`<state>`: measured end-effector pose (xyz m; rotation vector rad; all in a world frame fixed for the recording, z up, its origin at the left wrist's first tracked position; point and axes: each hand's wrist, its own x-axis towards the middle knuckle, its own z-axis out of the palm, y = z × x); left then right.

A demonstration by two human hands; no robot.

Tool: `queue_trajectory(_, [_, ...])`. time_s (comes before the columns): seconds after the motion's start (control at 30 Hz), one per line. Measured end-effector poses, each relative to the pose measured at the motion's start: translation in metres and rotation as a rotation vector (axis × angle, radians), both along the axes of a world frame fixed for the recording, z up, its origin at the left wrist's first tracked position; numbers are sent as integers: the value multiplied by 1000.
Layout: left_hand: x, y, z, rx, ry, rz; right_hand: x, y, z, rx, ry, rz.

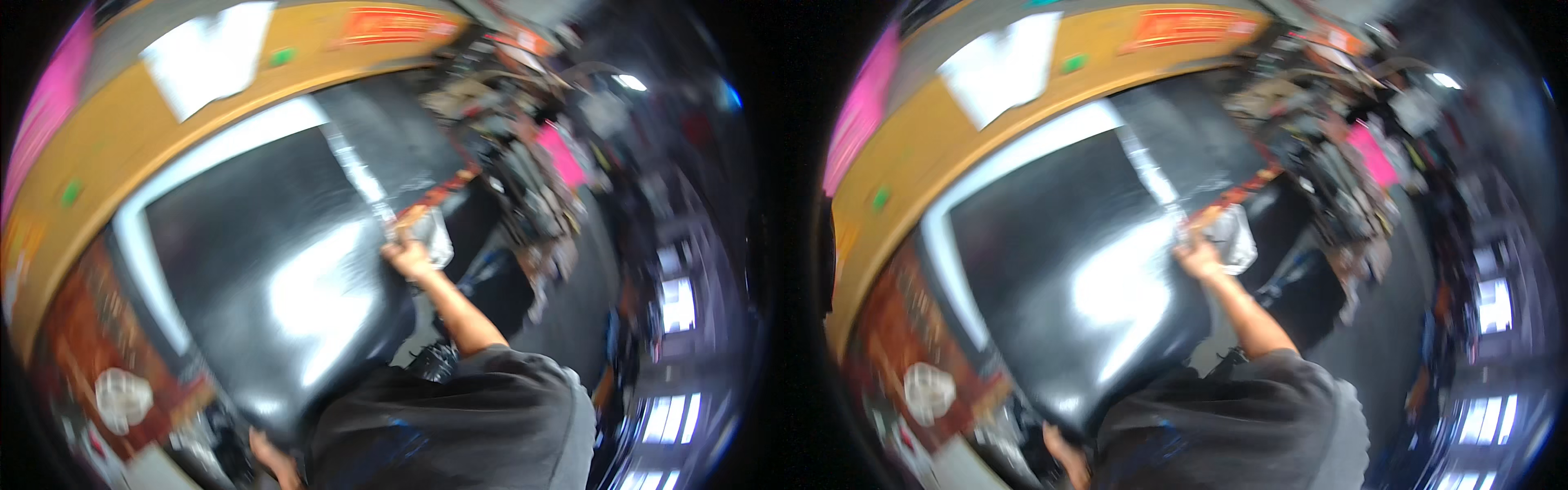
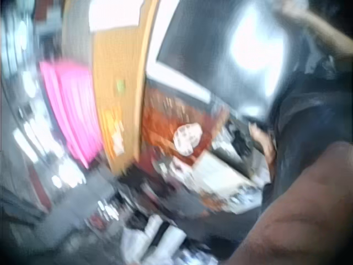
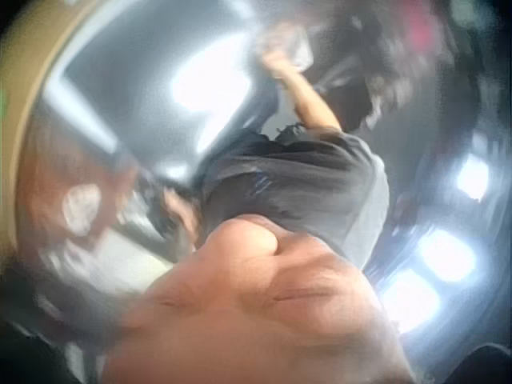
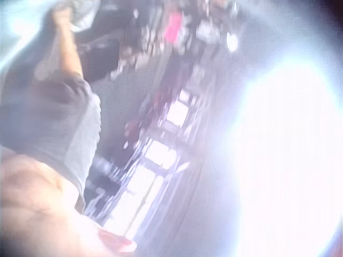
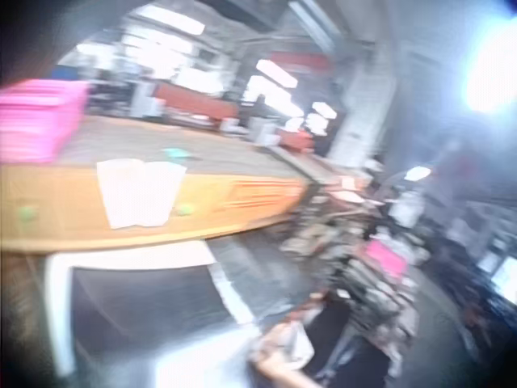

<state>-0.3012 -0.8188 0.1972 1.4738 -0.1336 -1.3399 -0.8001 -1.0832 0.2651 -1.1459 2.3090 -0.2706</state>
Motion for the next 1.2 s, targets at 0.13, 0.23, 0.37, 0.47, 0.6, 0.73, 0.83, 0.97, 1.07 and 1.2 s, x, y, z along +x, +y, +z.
queue_trajectory(0.13, [20,-40,-9,323,-363,-258,-18,2,-4,-209,-555,-41])
queue_trajectory(0.23, [27,-101,0,251,-393,-238,-16,-53,7,-459,-638,53])
queue_trajectory(0.37, [35,-224,53,73,-426,-180,15,-220,29,-270,-341,216])
queue_trajectory(0.47, [53,-322,80,-93,-383,-277,44,-327,36,-408,-549,85])
queue_trajectory(0.6, [60,-310,79,157,-907,-630,24,-302,31,-155,-723,275])
queue_trajectory(0.73, [52,-286,65,112,-748,-480,1,-226,11,-33,-562,56])
queue_trajectory(0.83, [65,-341,70,-81,-805,-410,2,-269,2,-251,-559,198])
queue_trajectory(0.97, [74,-406,76,128,-1077,-579,7,-341,-11,-263,-453,146])
queue_trajectory(1.07, [76,-399,70,178,-1231,-660,6,-331,-26,-129,-383,64])
queue_trajectory(1.2, [72,-374,68,89,-1244,-702,-2,-303,-35,-194,-336,185])
